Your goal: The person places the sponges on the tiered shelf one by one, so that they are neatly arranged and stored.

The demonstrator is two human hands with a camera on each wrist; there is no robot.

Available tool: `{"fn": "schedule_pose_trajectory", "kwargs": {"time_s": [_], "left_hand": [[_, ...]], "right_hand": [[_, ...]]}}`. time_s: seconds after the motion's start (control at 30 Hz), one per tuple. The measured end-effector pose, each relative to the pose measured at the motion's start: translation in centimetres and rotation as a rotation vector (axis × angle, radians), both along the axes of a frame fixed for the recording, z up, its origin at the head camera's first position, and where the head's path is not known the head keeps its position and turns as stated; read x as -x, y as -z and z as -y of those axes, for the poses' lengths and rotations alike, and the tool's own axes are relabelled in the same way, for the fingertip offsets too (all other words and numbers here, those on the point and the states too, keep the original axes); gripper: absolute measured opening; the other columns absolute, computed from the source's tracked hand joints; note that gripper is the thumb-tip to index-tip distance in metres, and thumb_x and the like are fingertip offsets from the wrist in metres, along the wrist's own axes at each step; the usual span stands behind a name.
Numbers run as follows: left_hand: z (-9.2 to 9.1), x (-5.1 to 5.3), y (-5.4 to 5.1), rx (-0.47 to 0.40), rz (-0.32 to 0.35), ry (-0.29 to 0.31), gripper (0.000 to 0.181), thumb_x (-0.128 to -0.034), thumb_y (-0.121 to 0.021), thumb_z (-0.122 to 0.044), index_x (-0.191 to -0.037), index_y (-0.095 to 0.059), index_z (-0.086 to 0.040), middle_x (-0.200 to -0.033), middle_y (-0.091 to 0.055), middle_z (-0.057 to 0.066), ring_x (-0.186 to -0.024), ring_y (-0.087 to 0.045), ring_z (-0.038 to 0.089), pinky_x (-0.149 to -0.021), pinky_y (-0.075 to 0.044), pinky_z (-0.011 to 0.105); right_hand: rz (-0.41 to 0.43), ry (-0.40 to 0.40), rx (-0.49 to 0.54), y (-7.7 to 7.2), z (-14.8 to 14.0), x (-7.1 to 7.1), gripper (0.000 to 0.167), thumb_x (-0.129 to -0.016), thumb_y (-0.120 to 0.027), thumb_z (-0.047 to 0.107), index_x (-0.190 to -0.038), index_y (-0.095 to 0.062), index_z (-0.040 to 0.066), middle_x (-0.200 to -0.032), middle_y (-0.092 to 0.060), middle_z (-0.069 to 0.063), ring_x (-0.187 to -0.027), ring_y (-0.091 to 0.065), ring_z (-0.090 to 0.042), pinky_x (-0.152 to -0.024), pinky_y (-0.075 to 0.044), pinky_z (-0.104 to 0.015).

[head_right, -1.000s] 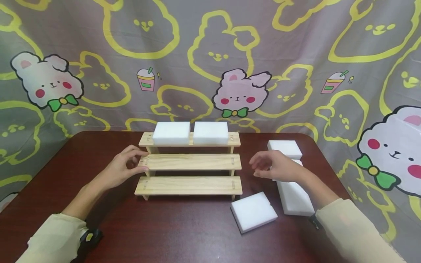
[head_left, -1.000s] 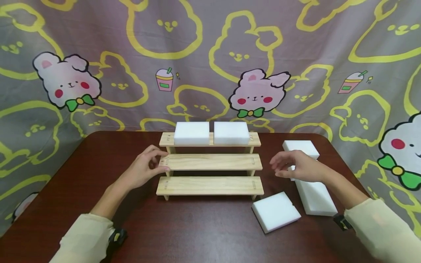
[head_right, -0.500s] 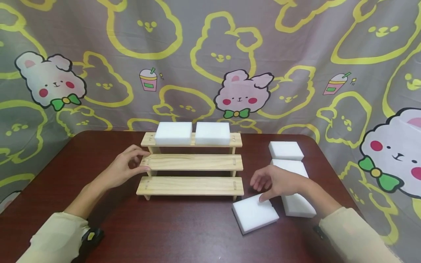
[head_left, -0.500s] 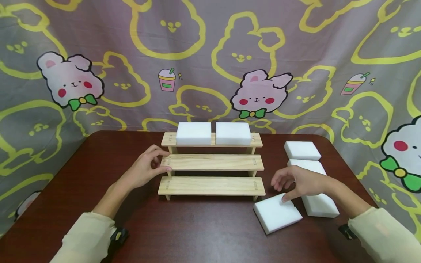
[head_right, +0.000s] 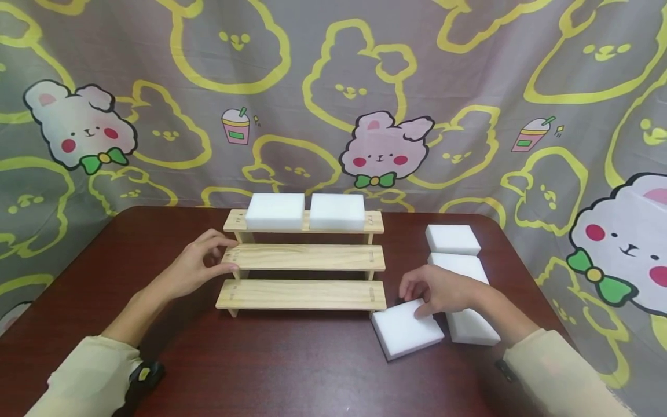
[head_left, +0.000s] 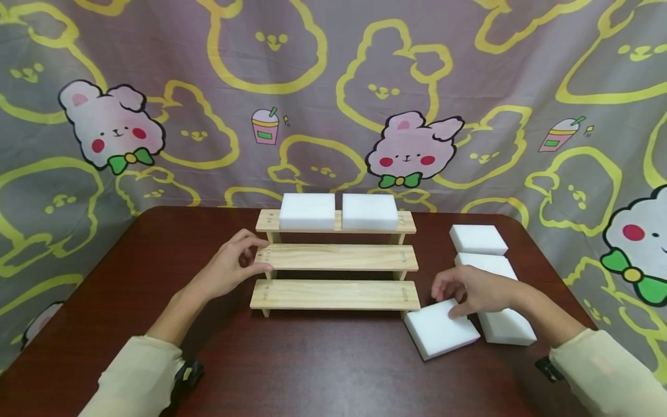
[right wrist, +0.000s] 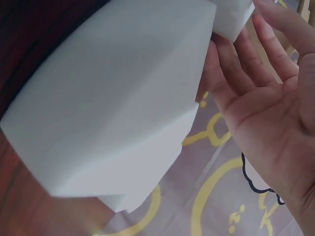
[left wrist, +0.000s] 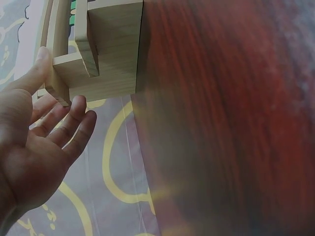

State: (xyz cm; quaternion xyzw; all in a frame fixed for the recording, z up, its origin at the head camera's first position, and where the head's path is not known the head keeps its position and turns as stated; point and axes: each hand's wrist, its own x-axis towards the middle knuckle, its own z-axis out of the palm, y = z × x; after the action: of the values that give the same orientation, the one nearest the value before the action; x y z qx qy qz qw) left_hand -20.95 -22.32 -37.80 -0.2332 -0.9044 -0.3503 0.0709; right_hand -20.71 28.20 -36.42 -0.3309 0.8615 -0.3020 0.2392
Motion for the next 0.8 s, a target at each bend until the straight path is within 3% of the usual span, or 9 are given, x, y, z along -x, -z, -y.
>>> {"fn": "schedule_pose_trajectory", "kwargs": {"time_s": [0.27, 0.4, 0.57, 0.8], "left_hand": [[0.0, 0.0, 0.0, -0.003, 0.002, -0.002, 0.043, -0.0906, -0.082, -0.017, -0.125, -0.068, 0.003, -0.109, -0.055, 0.008, -0.081, -0.051, 0.017, -0.069, -0.048, 0.03], [-0.1, 0.0, 0.0, 0.001, 0.001, -0.006, 0.043, -0.0895, -0.084, -0.016, -0.125, -0.068, 0.003, -0.108, -0.055, 0.008, -0.081, -0.052, 0.019, -0.069, -0.048, 0.029], [-0.1, 0.2, 0.1, 0.005, 0.005, -0.012, 0.044, -0.0884, -0.085, -0.016, -0.125, -0.068, 0.002, -0.107, -0.054, 0.007, -0.082, -0.053, 0.021, -0.07, -0.048, 0.031], [0.0, 0.0, 0.1, -0.009, -0.002, 0.002, 0.043, -0.0903, -0.083, -0.016, -0.125, -0.068, 0.003, -0.107, -0.055, 0.008, -0.081, -0.052, 0.02, -0.069, -0.048, 0.03]], "right_hand": [[-0.029, 0.006, -0.038, -0.2, -0.5, -0.1, 0.029, -0.081, -0.089, 0.013, -0.103, -0.069, 0.016, -0.099, -0.066, 0.008, -0.09, -0.062, -0.011, -0.083, -0.055, -0.031], [-0.012, -0.021, -0.026, -0.1, -0.7, -0.4, 0.044, -0.076, -0.094, 0.026, -0.111, -0.068, 0.019, -0.11, -0.067, 0.008, -0.1, -0.059, -0.011, -0.088, -0.05, -0.03], [-0.02, -0.035, -0.015, 0.1, -0.6, -1.0, 0.066, -0.069, -0.098, 0.026, -0.122, -0.061, 0.016, -0.119, -0.064, 0.005, -0.107, -0.056, -0.012, -0.087, -0.047, -0.03], [-0.066, -0.053, -0.069, 0.1, -0.6, -1.2, 0.064, -0.07, -0.097, 0.025, -0.122, -0.06, 0.023, -0.119, -0.061, 0.009, -0.106, -0.053, -0.01, -0.088, -0.045, -0.031]]}}
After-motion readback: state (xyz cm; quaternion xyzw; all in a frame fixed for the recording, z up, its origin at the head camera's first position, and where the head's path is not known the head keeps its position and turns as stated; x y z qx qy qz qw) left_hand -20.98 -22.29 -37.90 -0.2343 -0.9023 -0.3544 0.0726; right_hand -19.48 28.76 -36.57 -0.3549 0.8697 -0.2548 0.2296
